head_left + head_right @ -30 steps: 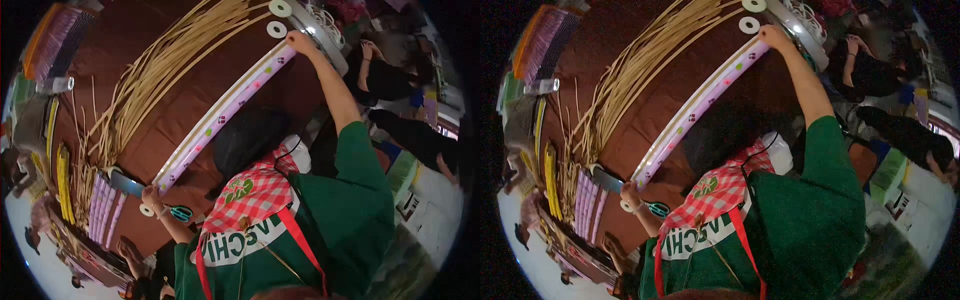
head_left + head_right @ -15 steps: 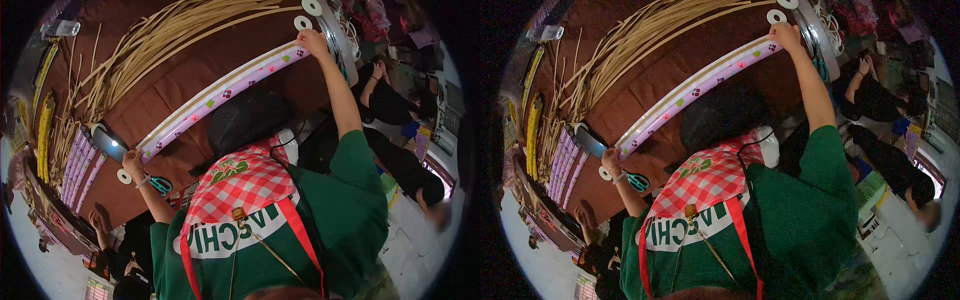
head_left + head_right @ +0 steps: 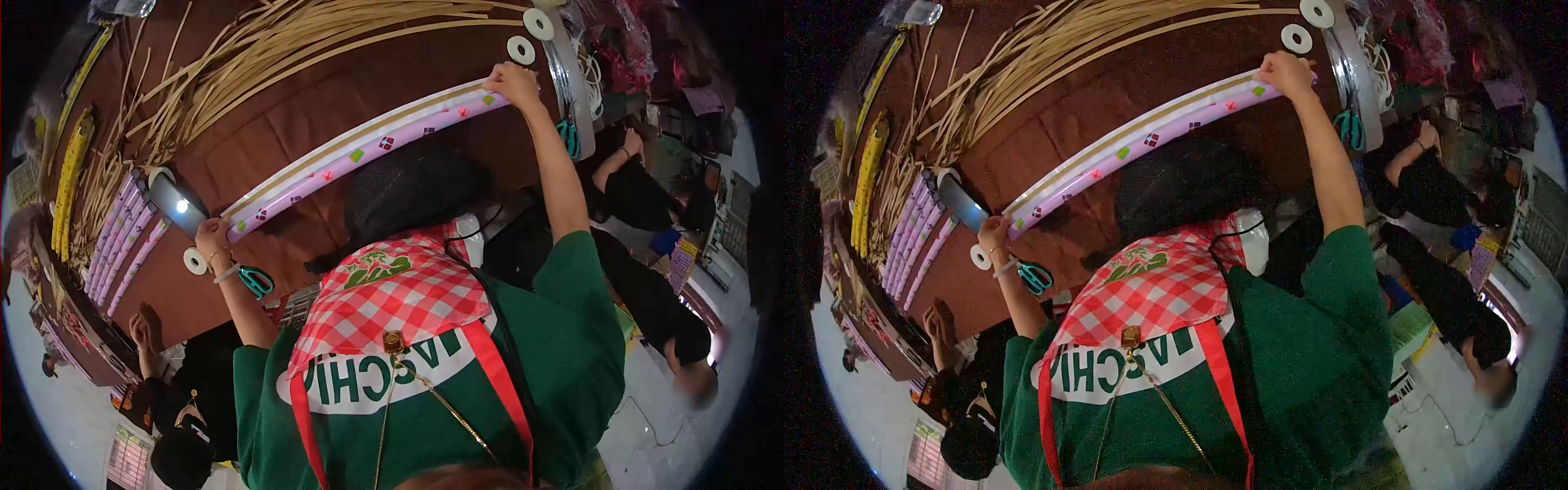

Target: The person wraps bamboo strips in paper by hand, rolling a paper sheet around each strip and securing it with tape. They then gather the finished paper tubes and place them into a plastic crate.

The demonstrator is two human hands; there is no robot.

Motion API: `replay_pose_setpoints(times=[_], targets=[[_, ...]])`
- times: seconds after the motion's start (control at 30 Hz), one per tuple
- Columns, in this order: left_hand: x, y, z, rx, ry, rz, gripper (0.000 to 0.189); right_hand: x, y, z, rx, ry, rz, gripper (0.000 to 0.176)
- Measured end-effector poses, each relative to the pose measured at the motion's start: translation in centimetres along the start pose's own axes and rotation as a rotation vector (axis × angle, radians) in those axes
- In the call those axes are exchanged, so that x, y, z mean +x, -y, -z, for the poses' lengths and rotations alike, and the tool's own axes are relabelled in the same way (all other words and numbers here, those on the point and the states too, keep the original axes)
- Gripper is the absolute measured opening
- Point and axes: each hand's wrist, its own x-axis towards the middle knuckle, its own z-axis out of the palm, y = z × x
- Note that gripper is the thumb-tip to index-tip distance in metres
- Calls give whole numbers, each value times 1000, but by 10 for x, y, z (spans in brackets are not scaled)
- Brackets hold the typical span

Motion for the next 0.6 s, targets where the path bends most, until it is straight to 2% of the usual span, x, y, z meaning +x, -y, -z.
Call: replay_pose_setpoints(times=[0.13, 0.17, 0.3, 0.37, 0.5, 0.6], targets=[[-1, 1, 0, -122, 37, 71, 26, 6, -13, -6, -68, -26, -6, 24], [-8, -14, 5, -117, 25, 49, 26, 9, -16, -2, 36, 84, -88, 25], [-5, -10, 4, -6, -8, -29, 27, 16, -21, 0, 79, 171, -163, 26], [-6, -15, 6, -43, 8, 15, 27, 21, -26, -1, 84, 182, -213, 26], [4, 9, -5, -214, 69, 53, 26, 23, -36, 3, 59, 163, -337, 24], [0, 4, -5, -254, 38, 52, 24, 13, -21, 8, -47, 69, -296, 21]])
